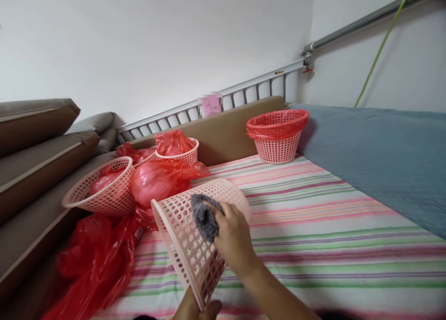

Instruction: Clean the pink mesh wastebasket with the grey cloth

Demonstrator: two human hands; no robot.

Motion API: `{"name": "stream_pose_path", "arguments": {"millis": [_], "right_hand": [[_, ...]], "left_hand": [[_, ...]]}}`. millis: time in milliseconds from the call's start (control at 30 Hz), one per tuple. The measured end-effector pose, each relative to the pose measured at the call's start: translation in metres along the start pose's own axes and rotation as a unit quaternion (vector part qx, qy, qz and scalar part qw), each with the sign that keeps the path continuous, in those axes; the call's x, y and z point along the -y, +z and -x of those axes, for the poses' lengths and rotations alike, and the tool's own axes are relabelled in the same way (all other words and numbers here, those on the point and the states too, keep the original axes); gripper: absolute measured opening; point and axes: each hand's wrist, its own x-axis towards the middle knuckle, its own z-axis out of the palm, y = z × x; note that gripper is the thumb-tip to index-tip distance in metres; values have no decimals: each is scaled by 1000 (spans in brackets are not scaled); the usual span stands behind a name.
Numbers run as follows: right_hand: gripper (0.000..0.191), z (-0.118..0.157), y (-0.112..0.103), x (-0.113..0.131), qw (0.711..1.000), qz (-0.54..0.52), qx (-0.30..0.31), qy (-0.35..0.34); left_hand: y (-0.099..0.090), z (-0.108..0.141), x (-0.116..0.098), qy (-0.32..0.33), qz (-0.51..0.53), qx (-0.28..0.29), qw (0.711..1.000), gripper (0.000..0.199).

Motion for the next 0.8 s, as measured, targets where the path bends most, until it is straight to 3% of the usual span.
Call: {"name": "stream_pose_path", "arguments": {"millis": [233,467,600,700,800], "right_hand": [[45,-24,11,-78,980,129,-33,149],[39,-28,6,-99,966,126,-22,223],[42,-26,6,-82,978,105,-12,180],[49,-16,5,-44,993,68,-3,93],[60,2,0,1,1000,0,8,14]], "left_hand": [[-1,12,7,27,-82,48,995,59],[-5,15,5,-67,-44,27,996,62],[-3,4,-12,-89,43,-26,995,77],[0,-9,-22,-69,64,-74,993,76],[-3,-13,-18,-58,61,-93,992,67]]}}
